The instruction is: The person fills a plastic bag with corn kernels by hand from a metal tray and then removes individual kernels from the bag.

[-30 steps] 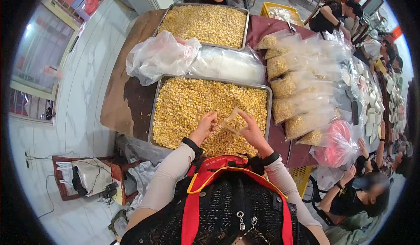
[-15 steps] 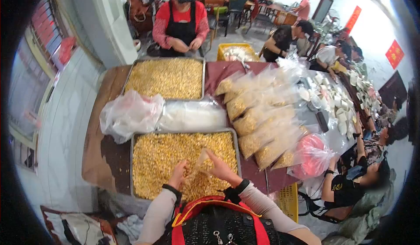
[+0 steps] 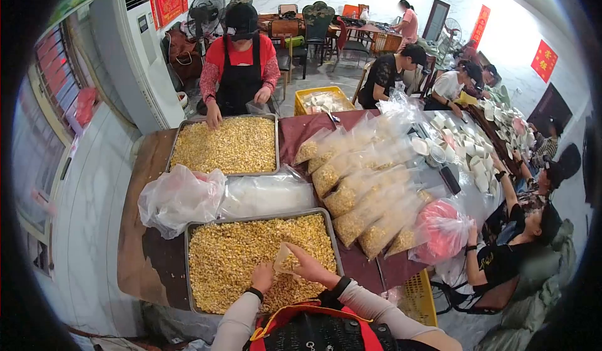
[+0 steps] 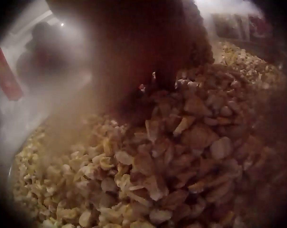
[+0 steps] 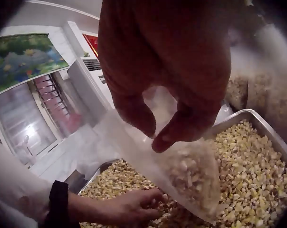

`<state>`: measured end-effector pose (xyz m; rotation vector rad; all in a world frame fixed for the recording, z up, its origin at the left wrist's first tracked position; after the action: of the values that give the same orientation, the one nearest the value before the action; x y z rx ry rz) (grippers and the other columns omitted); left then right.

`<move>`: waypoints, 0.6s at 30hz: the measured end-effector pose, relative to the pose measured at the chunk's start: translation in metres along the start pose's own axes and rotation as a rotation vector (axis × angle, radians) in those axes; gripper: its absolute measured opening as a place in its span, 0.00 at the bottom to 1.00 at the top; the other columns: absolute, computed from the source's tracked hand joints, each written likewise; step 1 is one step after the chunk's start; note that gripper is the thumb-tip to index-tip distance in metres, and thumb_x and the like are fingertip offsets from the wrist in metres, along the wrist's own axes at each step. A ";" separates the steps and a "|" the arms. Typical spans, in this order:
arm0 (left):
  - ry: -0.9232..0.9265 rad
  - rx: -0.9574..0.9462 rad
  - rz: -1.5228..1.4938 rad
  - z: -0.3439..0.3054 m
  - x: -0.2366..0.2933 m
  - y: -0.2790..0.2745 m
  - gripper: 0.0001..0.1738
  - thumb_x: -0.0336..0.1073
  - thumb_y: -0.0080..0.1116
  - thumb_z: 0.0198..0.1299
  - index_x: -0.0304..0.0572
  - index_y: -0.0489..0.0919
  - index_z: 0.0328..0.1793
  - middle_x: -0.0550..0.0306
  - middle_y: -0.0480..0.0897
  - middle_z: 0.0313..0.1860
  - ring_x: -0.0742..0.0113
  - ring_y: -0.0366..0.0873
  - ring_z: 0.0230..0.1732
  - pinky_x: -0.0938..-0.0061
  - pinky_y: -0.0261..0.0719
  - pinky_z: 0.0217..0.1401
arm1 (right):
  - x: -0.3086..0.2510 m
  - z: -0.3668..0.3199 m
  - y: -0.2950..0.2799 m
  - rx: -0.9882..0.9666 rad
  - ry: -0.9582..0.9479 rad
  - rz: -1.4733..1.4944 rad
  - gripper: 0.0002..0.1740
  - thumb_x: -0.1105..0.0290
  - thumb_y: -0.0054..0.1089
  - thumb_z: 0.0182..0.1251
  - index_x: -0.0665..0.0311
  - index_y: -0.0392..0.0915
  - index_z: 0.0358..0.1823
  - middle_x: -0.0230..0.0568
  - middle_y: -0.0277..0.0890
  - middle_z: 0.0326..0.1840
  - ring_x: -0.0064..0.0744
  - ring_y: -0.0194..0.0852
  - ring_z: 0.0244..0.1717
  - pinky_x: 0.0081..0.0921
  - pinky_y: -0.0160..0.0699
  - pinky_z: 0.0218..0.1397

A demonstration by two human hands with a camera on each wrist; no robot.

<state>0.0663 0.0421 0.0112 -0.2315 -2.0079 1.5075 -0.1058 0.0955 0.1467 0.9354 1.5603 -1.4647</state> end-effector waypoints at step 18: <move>-0.609 -0.172 -1.972 0.018 0.002 -0.048 0.08 0.30 0.47 0.55 0.47 0.71 0.42 0.61 0.73 0.27 0.68 0.73 0.29 0.71 0.70 0.30 | 0.014 0.001 0.007 -0.015 0.009 -0.026 0.44 0.81 0.52 0.45 0.60 0.49 0.69 0.54 0.52 0.67 0.49 0.49 0.68 0.32 0.50 0.69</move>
<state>0.0644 0.0123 0.0525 1.7481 -1.4420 0.0209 -0.1050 0.0946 0.1312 0.9169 1.5936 -1.4669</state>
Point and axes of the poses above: each hand's wrist, its own z-axis towards the middle knuckle, its own y-axis out of the palm, x = y × z, the point moved 3 cm from there along z, towards the middle knuckle
